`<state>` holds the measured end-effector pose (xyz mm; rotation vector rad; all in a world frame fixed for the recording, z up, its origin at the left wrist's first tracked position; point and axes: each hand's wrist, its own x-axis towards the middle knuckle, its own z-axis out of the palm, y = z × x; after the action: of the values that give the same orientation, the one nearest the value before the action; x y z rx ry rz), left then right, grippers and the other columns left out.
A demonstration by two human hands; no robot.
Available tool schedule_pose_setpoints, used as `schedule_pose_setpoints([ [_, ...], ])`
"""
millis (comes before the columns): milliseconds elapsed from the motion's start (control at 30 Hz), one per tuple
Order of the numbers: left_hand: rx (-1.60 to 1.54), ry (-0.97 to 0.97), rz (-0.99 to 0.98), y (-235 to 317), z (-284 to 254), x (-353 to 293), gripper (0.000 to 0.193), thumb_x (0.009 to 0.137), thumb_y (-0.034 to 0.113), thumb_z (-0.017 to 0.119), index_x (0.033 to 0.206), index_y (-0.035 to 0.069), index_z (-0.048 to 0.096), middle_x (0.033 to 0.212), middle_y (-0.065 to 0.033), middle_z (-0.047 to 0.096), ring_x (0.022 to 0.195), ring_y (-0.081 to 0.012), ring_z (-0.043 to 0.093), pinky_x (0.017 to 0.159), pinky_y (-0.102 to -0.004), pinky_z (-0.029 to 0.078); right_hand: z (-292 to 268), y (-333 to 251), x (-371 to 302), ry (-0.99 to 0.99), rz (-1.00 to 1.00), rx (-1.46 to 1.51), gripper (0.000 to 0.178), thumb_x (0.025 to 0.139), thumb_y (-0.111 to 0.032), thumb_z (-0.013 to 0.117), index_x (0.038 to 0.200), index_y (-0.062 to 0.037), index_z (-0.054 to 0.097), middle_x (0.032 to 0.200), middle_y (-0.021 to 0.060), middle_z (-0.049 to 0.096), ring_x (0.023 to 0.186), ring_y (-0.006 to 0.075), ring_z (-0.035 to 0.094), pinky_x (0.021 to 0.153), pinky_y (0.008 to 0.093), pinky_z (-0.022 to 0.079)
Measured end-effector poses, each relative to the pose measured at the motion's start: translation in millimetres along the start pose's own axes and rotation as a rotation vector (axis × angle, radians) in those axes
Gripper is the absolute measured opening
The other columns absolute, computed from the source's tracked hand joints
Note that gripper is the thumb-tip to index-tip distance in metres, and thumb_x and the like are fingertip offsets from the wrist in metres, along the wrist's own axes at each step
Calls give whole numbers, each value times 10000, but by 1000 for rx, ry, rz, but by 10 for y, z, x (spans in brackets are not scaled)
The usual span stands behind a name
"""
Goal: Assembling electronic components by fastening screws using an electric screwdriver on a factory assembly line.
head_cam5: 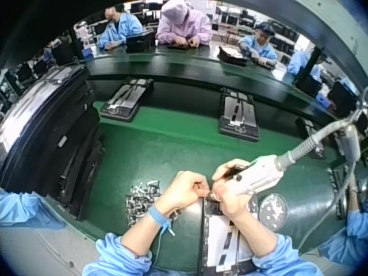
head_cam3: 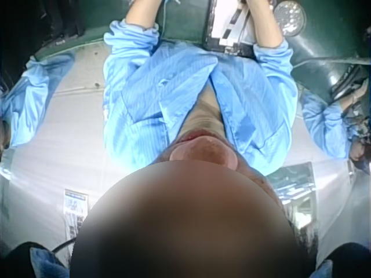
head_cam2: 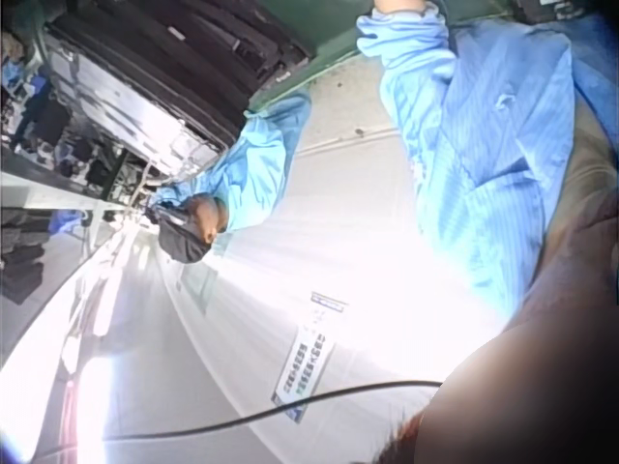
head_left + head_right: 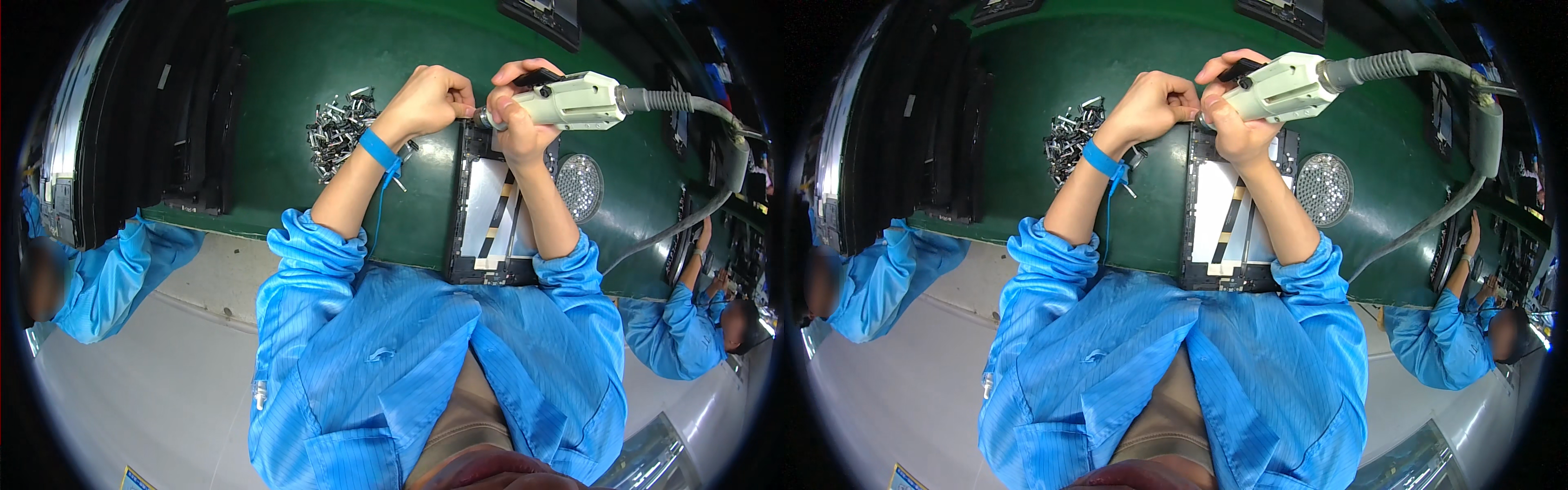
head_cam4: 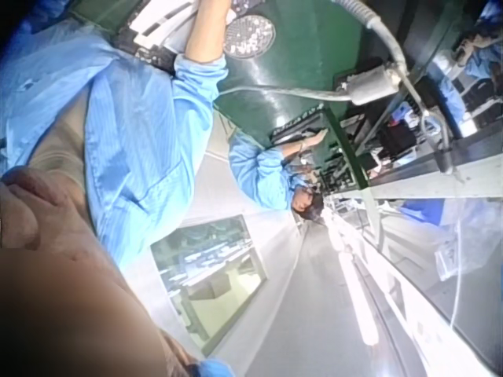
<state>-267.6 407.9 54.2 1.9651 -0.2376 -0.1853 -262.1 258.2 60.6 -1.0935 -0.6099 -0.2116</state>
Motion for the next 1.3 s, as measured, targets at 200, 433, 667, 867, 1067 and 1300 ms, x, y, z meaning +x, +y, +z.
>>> schedule_pose_setpoints([
  [200,63,11,9,44,-26,3,85,653,15,702,733,0,677,620,-117,633,581,-178,610,568,-298,473,132,-36,-32,-57,10,-74,385,783,28,578,1134,34,421,834,93,532,709,110,505,654,235,438],
  [433,39,19,7,31,-10,17,79,642,1,689,719,1,671,605,-125,622,564,-194,605,562,-300,470,140,-4,-74,-19,42,-96,343,793,29,596,1097,24,437,822,72,536,703,100,506,635,232,431],
  [667,63,73,53,-86,53,17,70,651,12,644,716,-8,663,621,-143,630,583,-226,633,574,-312,494,124,34,-107,-100,-63,-321,388,771,29,578,1109,-28,396,778,84,500,602,105,467,496,221,417],
  [867,221,378,228,273,-89,-143,112,777,79,600,833,-12,634,829,-186,634,745,-339,614,684,-406,485,34,-101,-17,17,28,79,430,713,47,546,1125,12,426,889,121,548,628,115,527,550,237,459],
  [1067,490,-41,-129,658,204,-1109,387,859,280,581,730,-85,579,673,-282,565,692,-431,580,644,-472,469,-387,-475,411,136,-250,162,450,640,59,497,1088,29,464,877,164,562,506,136,493,464,246,429],
  [1300,310,126,-140,462,913,-1444,581,770,247,721,1154,-73,425,1062,-193,535,852,-281,592,752,-360,490,-344,-543,519,192,-297,232,459,613,64,494,1070,37,474,844,170,574,503,137,499,474,247,443],
])
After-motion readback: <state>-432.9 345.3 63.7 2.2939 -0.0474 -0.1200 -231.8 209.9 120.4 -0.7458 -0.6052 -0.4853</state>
